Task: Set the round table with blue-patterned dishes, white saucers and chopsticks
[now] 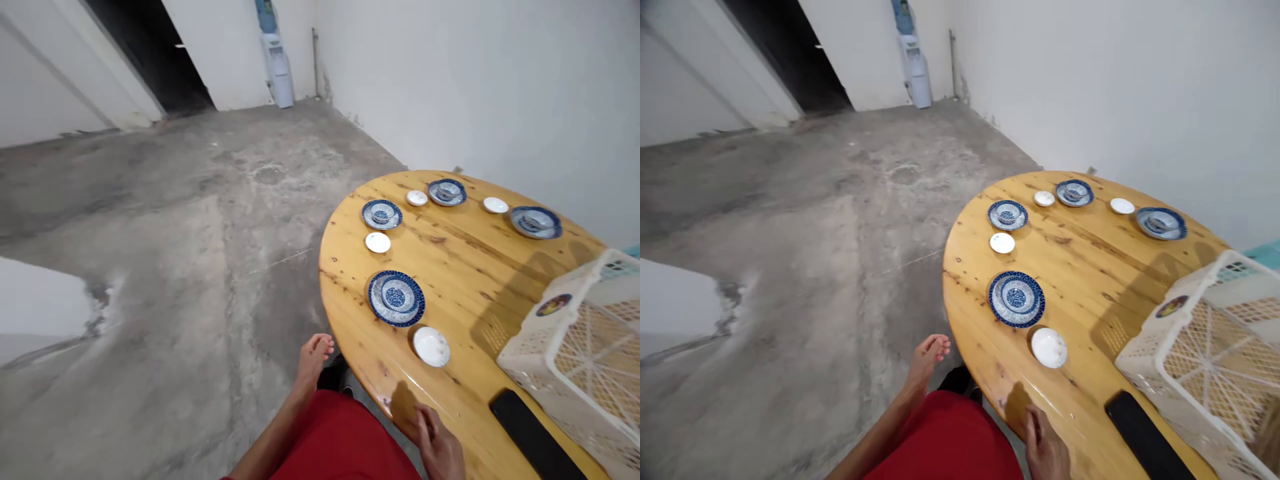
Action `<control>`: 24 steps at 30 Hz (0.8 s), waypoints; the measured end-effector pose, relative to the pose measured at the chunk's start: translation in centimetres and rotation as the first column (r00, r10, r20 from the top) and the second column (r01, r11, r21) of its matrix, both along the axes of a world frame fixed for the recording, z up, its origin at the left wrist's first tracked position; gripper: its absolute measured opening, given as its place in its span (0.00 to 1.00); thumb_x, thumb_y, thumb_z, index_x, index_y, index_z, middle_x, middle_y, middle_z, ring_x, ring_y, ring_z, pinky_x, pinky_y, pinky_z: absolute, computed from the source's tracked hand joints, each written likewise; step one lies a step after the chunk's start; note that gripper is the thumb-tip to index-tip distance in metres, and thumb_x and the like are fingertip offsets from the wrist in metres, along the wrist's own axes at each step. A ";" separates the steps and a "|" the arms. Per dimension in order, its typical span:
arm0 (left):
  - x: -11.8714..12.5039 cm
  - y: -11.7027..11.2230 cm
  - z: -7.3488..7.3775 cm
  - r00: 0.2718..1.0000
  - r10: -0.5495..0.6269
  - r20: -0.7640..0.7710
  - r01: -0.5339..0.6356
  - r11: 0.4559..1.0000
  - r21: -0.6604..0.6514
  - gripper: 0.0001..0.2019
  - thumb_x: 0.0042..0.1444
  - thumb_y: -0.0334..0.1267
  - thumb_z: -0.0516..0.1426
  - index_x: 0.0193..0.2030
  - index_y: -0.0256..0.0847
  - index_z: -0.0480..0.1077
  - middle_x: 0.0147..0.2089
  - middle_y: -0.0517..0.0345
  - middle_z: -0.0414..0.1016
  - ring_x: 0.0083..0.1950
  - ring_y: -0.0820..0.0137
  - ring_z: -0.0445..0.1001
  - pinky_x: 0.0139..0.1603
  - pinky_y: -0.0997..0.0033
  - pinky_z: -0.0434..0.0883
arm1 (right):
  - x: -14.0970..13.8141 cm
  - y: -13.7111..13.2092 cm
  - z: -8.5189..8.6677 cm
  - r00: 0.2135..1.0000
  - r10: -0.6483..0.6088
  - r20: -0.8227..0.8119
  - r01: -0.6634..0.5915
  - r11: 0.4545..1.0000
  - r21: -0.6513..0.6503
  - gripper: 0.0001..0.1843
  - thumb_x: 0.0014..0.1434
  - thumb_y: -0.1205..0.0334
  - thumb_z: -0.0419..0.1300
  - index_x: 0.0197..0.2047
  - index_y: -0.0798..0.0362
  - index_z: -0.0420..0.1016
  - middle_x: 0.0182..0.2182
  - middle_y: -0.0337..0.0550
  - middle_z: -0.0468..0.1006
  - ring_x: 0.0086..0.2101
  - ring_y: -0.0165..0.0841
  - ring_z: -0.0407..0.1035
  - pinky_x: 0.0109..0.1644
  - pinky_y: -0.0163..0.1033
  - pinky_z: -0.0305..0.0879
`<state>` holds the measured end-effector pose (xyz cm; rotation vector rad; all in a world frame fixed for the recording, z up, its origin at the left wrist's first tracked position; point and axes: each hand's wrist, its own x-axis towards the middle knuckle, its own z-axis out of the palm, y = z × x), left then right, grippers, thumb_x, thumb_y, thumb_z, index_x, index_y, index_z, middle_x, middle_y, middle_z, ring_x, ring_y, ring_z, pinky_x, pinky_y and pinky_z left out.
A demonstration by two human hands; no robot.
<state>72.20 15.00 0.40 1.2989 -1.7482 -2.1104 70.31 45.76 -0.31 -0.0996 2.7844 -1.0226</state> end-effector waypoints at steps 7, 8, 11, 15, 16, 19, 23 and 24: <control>5.1 4.8 -0.6 0.981 -0.192 0.012 0.191 0.981 0.009 0.23 0.47 0.58 0.61 0.36 0.39 0.74 0.31 0.52 0.77 0.34 0.67 0.76 0.30 0.72 0.64 | 2.3 5.2 -2.5 0.959 -0.140 0.248 0.170 0.980 -0.102 0.23 0.47 0.33 0.54 0.35 0.40 0.75 0.23 0.43 0.81 0.25 0.49 0.78 0.24 0.46 0.73; 5.6 5.0 -0.4 0.982 -0.190 0.013 0.191 0.982 -0.008 0.22 0.47 0.58 0.61 0.36 0.39 0.74 0.31 0.52 0.77 0.33 0.67 0.76 0.30 0.72 0.64 | 2.8 5.0 -3.0 0.954 -0.127 0.270 0.168 0.977 -0.132 0.24 0.47 0.32 0.54 0.36 0.41 0.75 0.24 0.44 0.81 0.25 0.49 0.78 0.25 0.46 0.74; 6.9 4.8 0.8 0.993 -0.119 0.015 0.120 0.991 -0.066 0.22 0.48 0.58 0.59 0.35 0.39 0.74 0.33 0.52 0.78 0.32 0.68 0.75 0.32 0.71 0.65 | 4.1 2.9 -3.4 0.968 -0.020 0.250 0.078 0.971 -0.225 0.26 0.52 0.33 0.53 0.38 0.45 0.76 0.27 0.47 0.83 0.26 0.47 0.79 0.29 0.45 0.75; 7.0 4.1 2.4 0.998 -0.055 0.019 0.056 0.992 -0.109 0.20 0.51 0.56 0.57 0.36 0.38 0.74 0.36 0.50 0.78 0.35 0.67 0.75 0.35 0.69 0.67 | 4.4 -0.4 -2.7 0.969 0.174 0.173 -0.120 0.951 -0.286 0.25 0.60 0.38 0.51 0.41 0.49 0.77 0.30 0.47 0.83 0.30 0.44 0.79 0.32 0.41 0.75; 6.7 3.9 2.6 0.998 -0.062 0.012 0.063 0.992 -0.113 0.20 0.52 0.55 0.57 0.36 0.38 0.74 0.37 0.50 0.78 0.35 0.67 0.75 0.36 0.69 0.67 | 4.2 -1.0 -2.6 0.968 0.199 0.155 -0.151 0.949 -0.276 0.24 0.62 0.40 0.50 0.42 0.49 0.77 0.30 0.47 0.83 0.30 0.43 0.79 0.32 0.41 0.75; 5.9 2.9 3.1 0.994 -0.107 -0.033 0.102 0.987 -0.124 0.19 0.54 0.54 0.56 0.38 0.39 0.75 0.37 0.50 0.79 0.37 0.66 0.76 0.37 0.69 0.68 | 3.3 -1.9 -2.6 0.967 0.231 0.107 -0.207 0.957 -0.204 0.25 0.64 0.42 0.48 0.45 0.50 0.77 0.31 0.46 0.83 0.31 0.42 0.79 0.32 0.40 0.74; 5.4 -0.3 3.0 0.995 -0.089 -0.053 0.082 0.989 -0.123 0.19 0.55 0.54 0.57 0.39 0.39 0.76 0.34 0.51 0.79 0.36 0.66 0.77 0.35 0.69 0.68 | 1.1 -3.6 -3.1 0.966 0.254 0.038 -0.252 0.966 -0.059 0.26 0.65 0.43 0.47 0.45 0.52 0.77 0.32 0.48 0.83 0.31 0.42 0.79 0.32 0.39 0.72; 5.5 -1.6 2.8 0.995 -0.079 -0.055 0.072 0.990 -0.122 0.20 0.54 0.54 0.57 0.40 0.39 0.76 0.34 0.51 0.79 0.36 0.65 0.77 0.34 0.69 0.68 | 0.4 -4.5 -3.1 0.964 0.264 0.014 -0.264 0.964 -0.027 0.26 0.65 0.43 0.46 0.45 0.52 0.77 0.32 0.48 0.83 0.31 0.42 0.79 0.33 0.40 0.72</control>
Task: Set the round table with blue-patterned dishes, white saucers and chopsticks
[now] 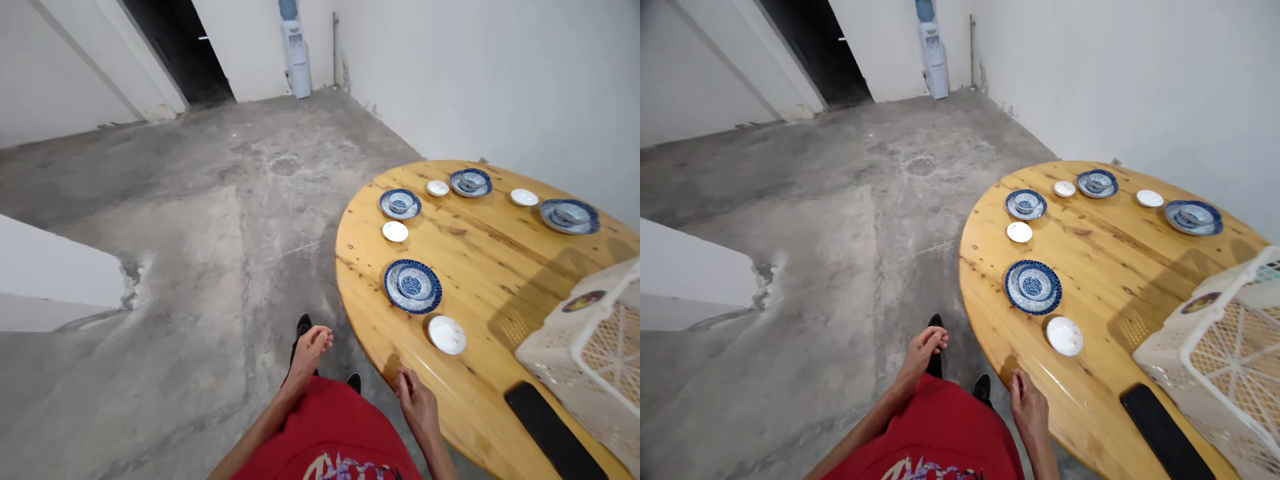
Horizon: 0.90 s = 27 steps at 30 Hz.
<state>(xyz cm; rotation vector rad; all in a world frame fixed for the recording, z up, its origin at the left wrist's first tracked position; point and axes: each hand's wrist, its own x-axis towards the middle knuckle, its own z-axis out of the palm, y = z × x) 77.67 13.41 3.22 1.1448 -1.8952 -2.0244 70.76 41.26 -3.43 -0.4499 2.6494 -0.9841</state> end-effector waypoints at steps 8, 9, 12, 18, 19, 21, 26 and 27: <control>0.1 -16.0 -1.2 0.992 0.124 0.038 -0.124 0.992 -0.006 0.25 0.50 0.59 0.59 0.40 0.37 0.75 0.40 0.48 0.80 0.41 0.63 0.78 0.40 0.67 0.71 | -3.9 -16.4 1.4 0.994 0.048 -0.095 -0.050 0.999 -0.011 0.21 0.68 0.51 0.45 0.45 0.52 0.76 0.31 0.47 0.82 0.30 0.38 0.77 0.35 0.37 0.67; 0.0 -18.5 -1.3 0.987 0.152 0.048 -0.151 0.988 -0.004 0.26 0.48 0.60 0.59 0.40 0.37 0.75 0.41 0.47 0.80 0.41 0.62 0.78 0.41 0.66 0.72 | -4.1 -19.3 1.7 0.995 0.060 -0.078 -0.062 0.998 -0.025 0.21 0.69 0.53 0.45 0.45 0.53 0.76 0.31 0.46 0.82 0.30 0.37 0.77 0.35 0.36 0.67; -0.4 -25.7 -1.3 0.971 0.225 0.079 -0.225 0.974 -0.010 0.29 0.44 0.61 0.61 0.41 0.37 0.74 0.41 0.47 0.80 0.41 0.61 0.78 0.41 0.65 0.72 | -4.1 -27.9 2.7 0.988 0.154 -0.026 -0.155 0.987 -0.048 0.19 0.68 0.58 0.44 0.46 0.52 0.76 0.34 0.45 0.82 0.32 0.34 0.76 0.36 0.34 0.64; -3.4 -35.3 -1.9 0.981 0.176 0.078 -0.172 0.984 -0.053 0.29 0.44 0.61 0.61 0.42 0.37 0.75 0.42 0.47 0.80 0.43 0.60 0.78 0.42 0.64 0.73 | -5.4 -39.0 4.8 0.945 0.322 0.054 -0.325 0.944 0.058 0.14 0.66 0.64 0.49 0.43 0.52 0.77 0.38 0.44 0.82 0.39 0.35 0.76 0.40 0.35 0.61; -4.5 -36.2 -2.2 0.985 0.156 0.069 -0.152 0.987 -0.059 0.29 0.45 0.62 0.61 0.42 0.37 0.75 0.43 0.47 0.80 0.43 0.60 0.78 0.42 0.64 0.73 | -6.1 -40.0 5.0 0.947 0.316 0.063 -0.320 0.944 0.074 0.14 0.66 0.64 0.50 0.44 0.52 0.77 0.39 0.44 0.82 0.39 0.35 0.76 0.40 0.35 0.60; -7.3 -37.6 -2.7 0.995 0.099 0.030 -0.096 0.993 -0.066 0.28 0.46 0.62 0.61 0.43 0.38 0.75 0.44 0.47 0.80 0.43 0.60 0.78 0.42 0.64 0.73 | -7.9 -41.4 5.3 0.959 0.275 0.073 -0.282 0.954 0.099 0.14 0.66 0.64 0.50 0.45 0.52 0.77 0.40 0.45 0.82 0.40 0.36 0.76 0.41 0.35 0.59; -15.7 -39.6 -3.2 0.996 -0.081 -0.023 0.080 0.996 -0.032 0.29 0.47 0.63 0.61 0.43 0.38 0.76 0.43 0.46 0.80 0.43 0.60 0.79 0.42 0.65 0.74 | -13.8 -45.4 4.6 0.979 0.178 0.096 -0.188 0.977 0.103 0.14 0.67 0.63 0.50 0.46 0.52 0.77 0.41 0.44 0.82 0.40 0.36 0.76 0.41 0.35 0.58; -17.4 -40.3 -3.2 0.994 -0.110 -0.013 0.109 0.994 -0.031 0.29 0.47 0.63 0.61 0.42 0.38 0.76 0.43 0.46 0.81 0.43 0.60 0.79 0.42 0.65 0.74 | -15.3 -46.4 4.2 0.979 0.176 0.101 -0.186 0.978 0.097 0.14 0.67 0.63 0.50 0.46 0.51 0.77 0.40 0.44 0.82 0.40 0.35 0.76 0.41 0.35 0.58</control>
